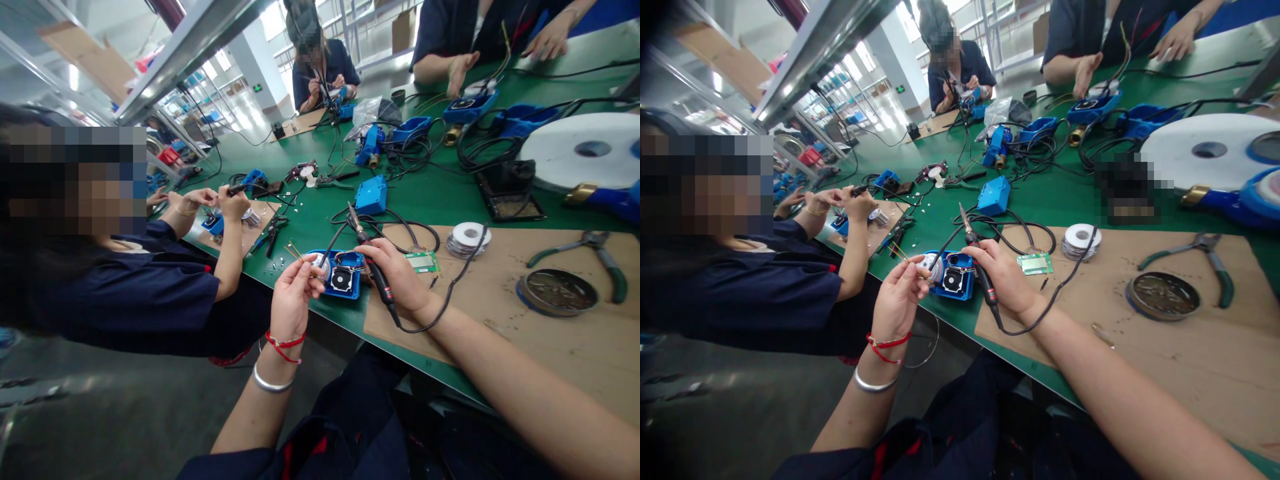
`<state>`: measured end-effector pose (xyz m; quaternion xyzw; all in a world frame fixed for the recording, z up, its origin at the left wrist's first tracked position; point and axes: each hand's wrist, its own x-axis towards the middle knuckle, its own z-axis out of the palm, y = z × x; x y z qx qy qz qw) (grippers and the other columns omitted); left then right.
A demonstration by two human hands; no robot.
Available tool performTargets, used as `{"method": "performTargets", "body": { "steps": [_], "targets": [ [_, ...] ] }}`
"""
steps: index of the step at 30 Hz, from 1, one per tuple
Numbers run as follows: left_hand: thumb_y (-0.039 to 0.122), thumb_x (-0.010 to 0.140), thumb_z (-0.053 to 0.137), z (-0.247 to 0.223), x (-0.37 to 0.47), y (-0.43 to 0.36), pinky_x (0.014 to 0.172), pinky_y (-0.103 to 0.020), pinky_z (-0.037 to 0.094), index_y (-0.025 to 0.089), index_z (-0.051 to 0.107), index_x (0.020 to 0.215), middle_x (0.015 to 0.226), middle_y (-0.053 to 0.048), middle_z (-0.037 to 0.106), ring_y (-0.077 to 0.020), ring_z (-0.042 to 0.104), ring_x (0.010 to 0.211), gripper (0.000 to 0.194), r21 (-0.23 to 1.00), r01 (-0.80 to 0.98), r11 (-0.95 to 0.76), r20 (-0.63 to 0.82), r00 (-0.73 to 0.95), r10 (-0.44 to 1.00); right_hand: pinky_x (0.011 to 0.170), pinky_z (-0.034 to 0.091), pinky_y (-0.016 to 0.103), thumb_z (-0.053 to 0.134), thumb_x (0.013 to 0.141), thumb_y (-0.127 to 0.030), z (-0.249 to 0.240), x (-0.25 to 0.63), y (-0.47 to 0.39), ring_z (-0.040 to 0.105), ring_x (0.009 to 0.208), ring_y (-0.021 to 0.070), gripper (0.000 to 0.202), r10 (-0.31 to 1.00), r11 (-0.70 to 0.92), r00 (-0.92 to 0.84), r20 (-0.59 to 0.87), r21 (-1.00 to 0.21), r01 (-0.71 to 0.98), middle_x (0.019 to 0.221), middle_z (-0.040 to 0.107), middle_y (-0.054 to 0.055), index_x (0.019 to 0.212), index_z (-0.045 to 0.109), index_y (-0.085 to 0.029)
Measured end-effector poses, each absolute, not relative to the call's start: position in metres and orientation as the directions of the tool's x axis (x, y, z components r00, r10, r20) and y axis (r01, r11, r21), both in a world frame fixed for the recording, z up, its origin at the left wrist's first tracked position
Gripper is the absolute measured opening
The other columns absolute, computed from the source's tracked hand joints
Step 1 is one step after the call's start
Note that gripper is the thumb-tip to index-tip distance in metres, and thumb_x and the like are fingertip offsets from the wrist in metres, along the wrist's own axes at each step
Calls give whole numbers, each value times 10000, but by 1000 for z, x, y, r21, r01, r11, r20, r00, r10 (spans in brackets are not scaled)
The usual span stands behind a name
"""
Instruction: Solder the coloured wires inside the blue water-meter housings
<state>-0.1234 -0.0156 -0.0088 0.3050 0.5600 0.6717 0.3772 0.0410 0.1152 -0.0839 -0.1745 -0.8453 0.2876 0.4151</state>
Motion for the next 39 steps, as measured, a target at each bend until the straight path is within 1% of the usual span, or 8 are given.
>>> {"method": "performTargets", "body": {
  "steps": [6, 10, 16, 20, 26, 30, 34, 39],
  "targets": [
    [264, 809, 702, -6, -123, -14, 680, -185, 515, 138, 699, 990, 885, -39, 672, -92, 643, 759, 221, 902, -409, -142, -84, -487, 869, 936, 501, 398, 495, 909, -98, -83, 42, 114, 551, 1107, 238, 460, 529, 783, -591, 609, -619, 63, 1202, 499, 93, 1325, 461, -290],
    [258, 810, 698, -6, -124, -15, 732, -202, 522, 136, 707, 995, 856, -35, 656, -92, 625, 764, 222, 885, -440, -151, -83, -469, 879, 918, 515, 403, 501, 919, -143, -83, 41, 114, 564, 1080, 233, 409, 543, 775, -559, 626, -630, 47, 1186, 513, 87, 1299, 486, -292],
    [269, 803, 698, -11, -127, -15, 622, -178, 481, 123, 728, 920, 724, -9, 601, -69, 566, 637, 189, 956, -242, -167, 10, -539, 842, 902, 520, 423, 527, 906, -167, -59, 38, 108, 600, 991, 218, 339, 604, 730, -397, 691, -680, -74, 1066, 585, 66, 1229, 508, -266],
    [297, 800, 698, -14, -128, -13, 555, -178, 448, 139, 714, 1018, 669, 4, 592, -75, 538, 594, 270, 989, -47, -138, 82, -608, 790, 935, 511, 443, 570, 903, -204, -33, 53, 103, 618, 996, 225, 353, 695, 653, -307, 651, -749, -109, 1063, 620, 59, 1235, 496, -297],
    [315, 831, 660, -21, -126, -13, 613, -216, 488, 156, 707, 1028, 683, 4, 610, -92, 568, 605, 258, 984, 130, -123, 178, -640, 748, 878, 545, 384, 654, 862, -279, -17, 104, 96, 643, 927, 202, 380, 790, 579, -193, 582, -812, -81, 1019, 641, 24, 1222, 550, -340],
    [291, 821, 666, -26, -123, -13, 661, -232, 500, 159, 718, 951, 716, -11, 647, -109, 600, 647, 192, 973, 187, -135, 227, -675, 702, 898, 526, 455, 679, 841, -313, -25, 144, 88, 643, 914, 235, 376, 853, 506, -133, 504, -862, -21, 993, 645, 42, 1206, 592, -336],
    [265, 768, 720, -28, -119, -11, 654, -232, 498, 157, 701, 889, 724, -7, 661, -109, 606, 638, 164, 966, 222, -134, 255, -722, 644, 774, 550, 439, 679, 835, -368, -42, 184, 79, 647, 825, 240, 323, 904, 422, -126, 409, -901, 100, 919, 660, 53, 1145, 622, -300],
    [247, 712, 770, -29, -117, -6, 591, -198, 461, 153, 661, 799, 672, 22, 632, -85, 570, 589, 168, 962, 235, -137, 268, -737, 620, 569, 507, 296, 600, 896, -343, -64, 223, 66, 616, 634, 166, 172, 928, 283, -310, 206, -932, 227, 743, 644, 20, 1028, 643, -240]
  ]
}}
